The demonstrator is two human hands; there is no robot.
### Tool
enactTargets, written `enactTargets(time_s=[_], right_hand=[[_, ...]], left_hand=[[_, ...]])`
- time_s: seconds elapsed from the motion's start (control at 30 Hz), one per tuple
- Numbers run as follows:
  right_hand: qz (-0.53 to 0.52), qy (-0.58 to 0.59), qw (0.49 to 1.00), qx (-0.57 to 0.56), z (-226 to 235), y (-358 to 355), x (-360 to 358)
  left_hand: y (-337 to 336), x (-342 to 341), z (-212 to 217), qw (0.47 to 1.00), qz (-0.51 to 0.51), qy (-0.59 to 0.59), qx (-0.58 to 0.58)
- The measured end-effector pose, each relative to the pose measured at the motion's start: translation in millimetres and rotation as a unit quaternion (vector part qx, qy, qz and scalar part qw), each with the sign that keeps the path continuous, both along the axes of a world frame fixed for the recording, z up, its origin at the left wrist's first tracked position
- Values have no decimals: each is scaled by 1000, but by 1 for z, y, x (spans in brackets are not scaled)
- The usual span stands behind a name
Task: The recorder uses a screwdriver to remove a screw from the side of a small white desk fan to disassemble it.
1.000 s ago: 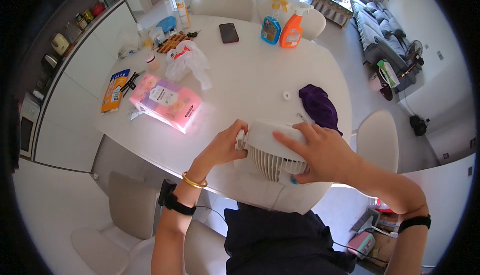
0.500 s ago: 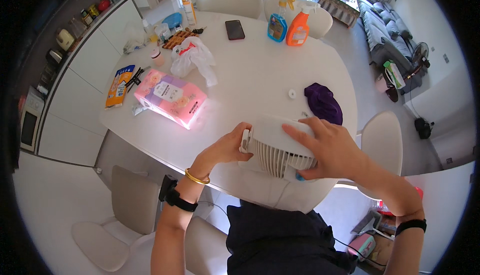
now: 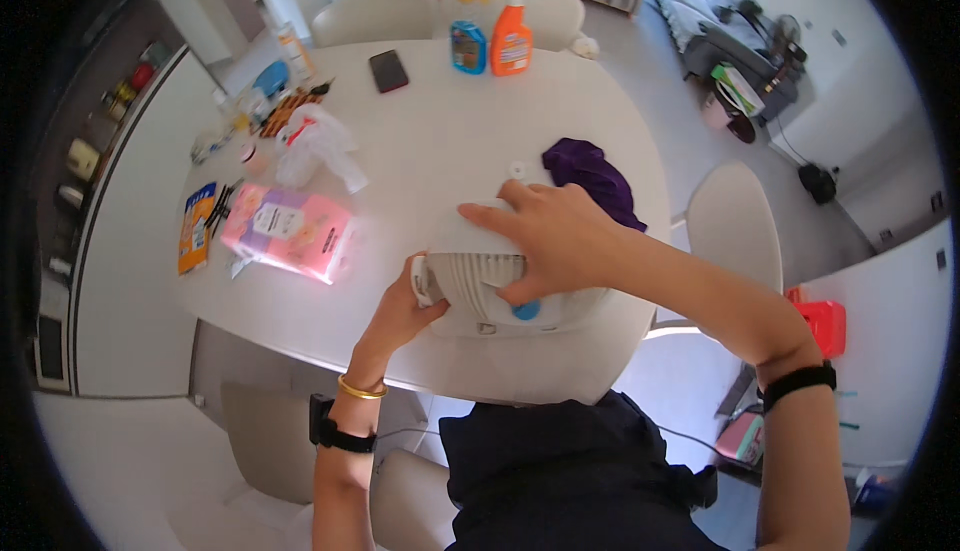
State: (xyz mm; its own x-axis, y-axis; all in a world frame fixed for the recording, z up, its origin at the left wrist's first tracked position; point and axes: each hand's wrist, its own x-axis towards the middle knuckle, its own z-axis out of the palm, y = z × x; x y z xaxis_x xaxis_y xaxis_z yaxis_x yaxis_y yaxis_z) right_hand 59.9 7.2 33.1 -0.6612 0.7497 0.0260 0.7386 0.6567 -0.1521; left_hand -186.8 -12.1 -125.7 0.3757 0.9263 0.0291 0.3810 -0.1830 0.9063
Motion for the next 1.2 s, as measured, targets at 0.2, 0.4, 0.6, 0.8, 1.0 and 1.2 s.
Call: enactTargets(time_s=[0.2, 0.4, 0.6, 0.8, 1.0, 1.2], right_hand=[[2, -14, 999, -38, -5, -1, 6], [-28, -27, 998, -51, -9, 6, -2], [-14, 94, 995, 24, -21, -15, 14], [40, 170, 982, 65, -21, -24, 21], [85, 154, 983, 57, -18, -26, 24], [170, 146, 974, 42, -23, -32, 29]], left_hand=[[2, 8, -9, 1000, -9, -18, 2], [15, 3, -29, 998, -31, -54, 3], [19, -5, -44, 996, -61, -57, 24], [15, -2, -40, 989, -16, -144, -39], [19, -2, -38, 993, -33, -102, -50], [16, 0, -33, 995, -10, -86, -44]])
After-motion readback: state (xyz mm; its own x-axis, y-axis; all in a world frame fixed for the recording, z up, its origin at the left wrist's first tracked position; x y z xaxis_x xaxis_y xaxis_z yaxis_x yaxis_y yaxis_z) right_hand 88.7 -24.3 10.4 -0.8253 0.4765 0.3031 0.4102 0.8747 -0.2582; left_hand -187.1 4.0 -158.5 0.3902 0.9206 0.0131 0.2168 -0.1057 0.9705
